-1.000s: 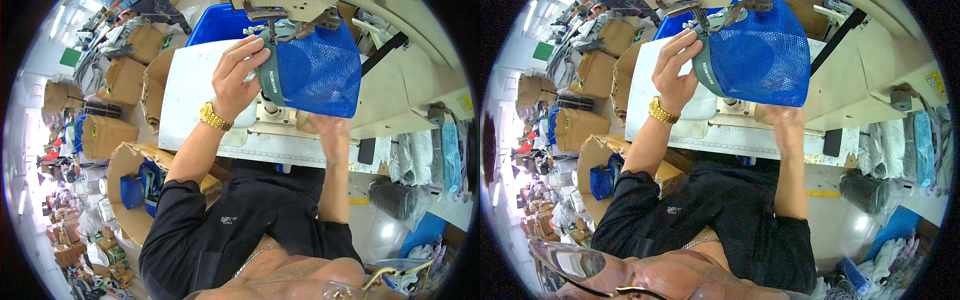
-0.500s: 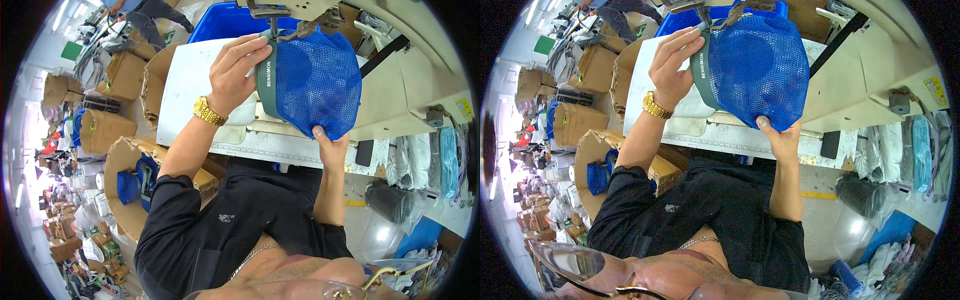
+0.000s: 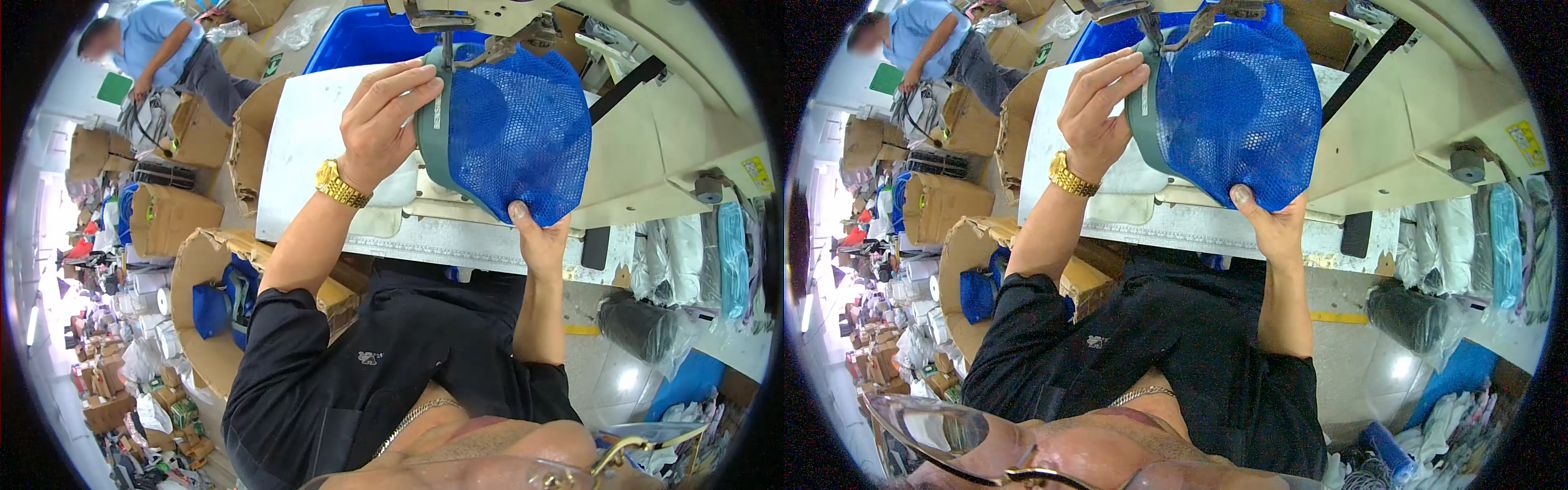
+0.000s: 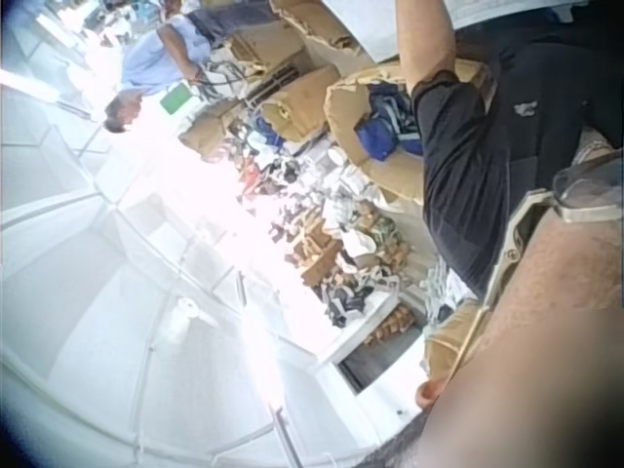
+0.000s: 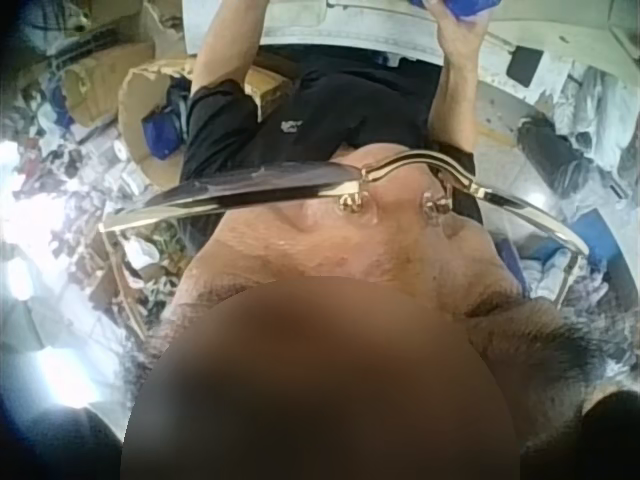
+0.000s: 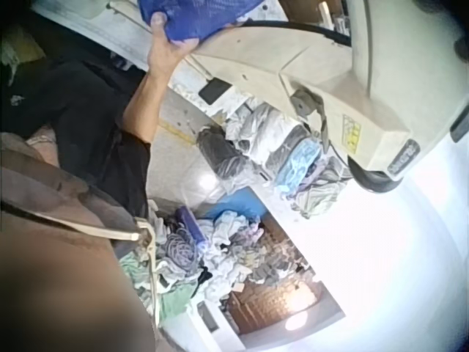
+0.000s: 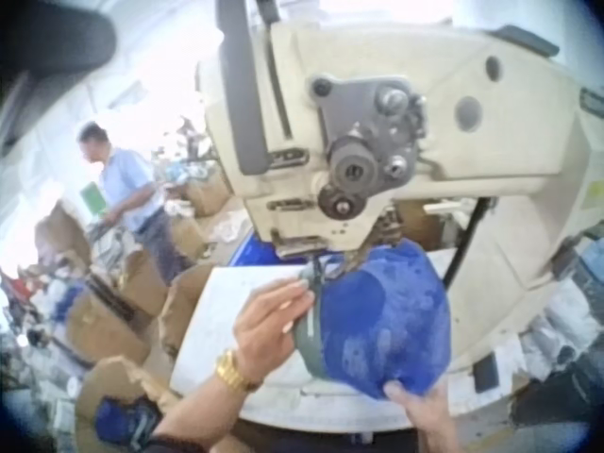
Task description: Sewing blue mesh fabric pieces together using an industrial sewing machine.
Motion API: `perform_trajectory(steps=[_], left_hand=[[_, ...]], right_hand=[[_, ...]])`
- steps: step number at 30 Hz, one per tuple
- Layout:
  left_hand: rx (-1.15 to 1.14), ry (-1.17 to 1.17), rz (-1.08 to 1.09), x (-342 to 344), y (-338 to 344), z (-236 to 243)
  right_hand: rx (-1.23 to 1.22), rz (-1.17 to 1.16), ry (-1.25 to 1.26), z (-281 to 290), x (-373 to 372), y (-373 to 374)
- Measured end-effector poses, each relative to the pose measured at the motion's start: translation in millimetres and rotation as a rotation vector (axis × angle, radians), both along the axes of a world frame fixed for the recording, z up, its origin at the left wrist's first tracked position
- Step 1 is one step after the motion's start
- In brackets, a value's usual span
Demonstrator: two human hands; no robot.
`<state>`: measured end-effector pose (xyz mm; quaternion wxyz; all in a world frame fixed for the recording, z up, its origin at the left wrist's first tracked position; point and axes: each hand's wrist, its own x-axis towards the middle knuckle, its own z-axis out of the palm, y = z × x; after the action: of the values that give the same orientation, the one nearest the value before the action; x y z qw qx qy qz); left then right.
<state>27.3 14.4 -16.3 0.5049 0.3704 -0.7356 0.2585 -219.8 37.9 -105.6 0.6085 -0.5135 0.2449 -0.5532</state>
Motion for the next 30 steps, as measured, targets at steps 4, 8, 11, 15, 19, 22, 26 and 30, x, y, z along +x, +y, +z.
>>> perform_trajectory(steps=[4,8,11,15,19,22,26,30], left_hand=[[-0.001,0.002,-0.007,0.9,-0.1,-1.0],[0.001,0.014,-0.016,0.4,-1.5,-0.4],[-0.004,0.013,-0.018,1.6,-1.2,-2.2],[-0.009,0.009,-0.014,0.3,-0.5,-1.1],[-0.008,0.004,-0.015,-0.5,-1.2,-1.2],[-0.012,-0.002,-0.016,-0.7,-1.8,-0.7],[-0.013,-0.014,0.003,0.3,-2.5,1.1],[-0.022,-0.011,0.000,1.3,-3.6,-0.3]], right_hand=[[-0.010,-0.020,-0.026,5.3,3.4,-0.5],[-0.010,-0.034,-0.022,9.6,6.5,-1.8],[-0.020,-0.044,-0.022,13.1,7.1,-1.8],[-0.037,-0.033,0.015,15.9,7.2,-6.5],[-0.026,-0.048,0.012,22.4,10.7,-9.1],[-0.006,-0.092,-0.058,29.7,14.5,-11.0],[-0.029,-0.062,-0.043,34.1,15.2,-14.3],[-0.027,-0.091,-0.073,43.1,21.9,-13.1]])
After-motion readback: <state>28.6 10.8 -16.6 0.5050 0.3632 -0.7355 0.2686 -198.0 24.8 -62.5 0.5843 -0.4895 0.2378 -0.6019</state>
